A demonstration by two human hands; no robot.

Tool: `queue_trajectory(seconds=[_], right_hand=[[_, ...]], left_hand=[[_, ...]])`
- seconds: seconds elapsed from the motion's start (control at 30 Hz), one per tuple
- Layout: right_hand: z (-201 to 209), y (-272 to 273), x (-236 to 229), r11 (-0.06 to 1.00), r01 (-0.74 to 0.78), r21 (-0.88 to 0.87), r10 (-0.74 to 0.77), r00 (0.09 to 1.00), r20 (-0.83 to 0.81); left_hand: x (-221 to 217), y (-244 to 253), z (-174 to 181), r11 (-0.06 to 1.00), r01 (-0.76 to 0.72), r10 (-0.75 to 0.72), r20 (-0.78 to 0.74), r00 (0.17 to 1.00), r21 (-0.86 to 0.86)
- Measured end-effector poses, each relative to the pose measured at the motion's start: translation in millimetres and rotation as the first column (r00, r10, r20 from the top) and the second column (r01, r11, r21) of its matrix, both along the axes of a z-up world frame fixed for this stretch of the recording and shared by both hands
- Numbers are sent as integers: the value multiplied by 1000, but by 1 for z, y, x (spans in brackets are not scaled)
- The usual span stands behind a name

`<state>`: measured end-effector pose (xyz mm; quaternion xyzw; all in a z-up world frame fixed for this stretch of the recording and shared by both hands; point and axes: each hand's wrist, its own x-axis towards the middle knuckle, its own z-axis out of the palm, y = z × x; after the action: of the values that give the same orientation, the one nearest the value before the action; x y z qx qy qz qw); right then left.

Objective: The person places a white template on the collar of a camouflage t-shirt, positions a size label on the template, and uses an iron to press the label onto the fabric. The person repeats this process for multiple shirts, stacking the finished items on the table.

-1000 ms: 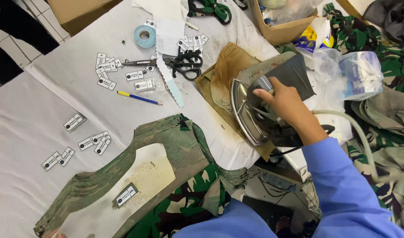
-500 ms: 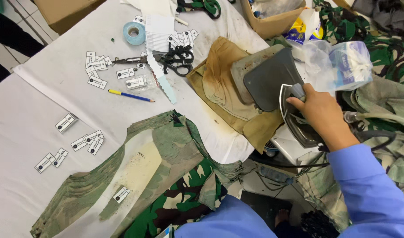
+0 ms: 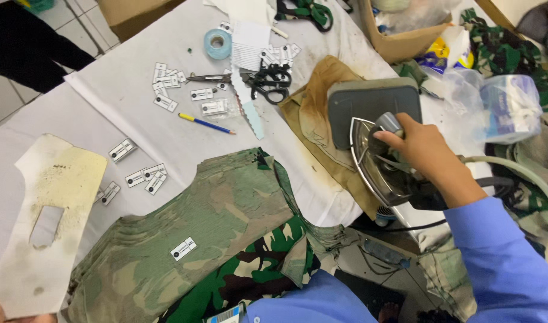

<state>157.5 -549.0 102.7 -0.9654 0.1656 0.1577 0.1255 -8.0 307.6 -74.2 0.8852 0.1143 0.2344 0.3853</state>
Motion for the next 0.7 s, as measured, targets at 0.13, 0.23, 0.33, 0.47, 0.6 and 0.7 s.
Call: queue_trajectory(seconds=[0.13,0.23,0.33,0.47,0.6,0.7], right_hand=[[-10,-36,23,997,74,12,-73,996,-54],[-26,-50,49,996,4,-85,5,993,114],[-29,-37,72,992,81,-100,-71,992,101],[-38,-27,85,973,-83,-216,97,994,52],[-42,-11,66,988,-86,-124,89,996,13],[-29,-8,54,991,-81,-110,82,997,8]], left_hand=[[49,-35,3,997,-69,69,29,997,17],[63,-35,12,23,-260,643,-185,743,-965],[51,-55,18,71,-375,670,-234,704,-924],[24,-100,36,626,-570,589,-158,793,-532],[10,-166,63,784,-511,531,-44,846,-352],[12,-218,98,837,-481,461,-139,877,-259]])
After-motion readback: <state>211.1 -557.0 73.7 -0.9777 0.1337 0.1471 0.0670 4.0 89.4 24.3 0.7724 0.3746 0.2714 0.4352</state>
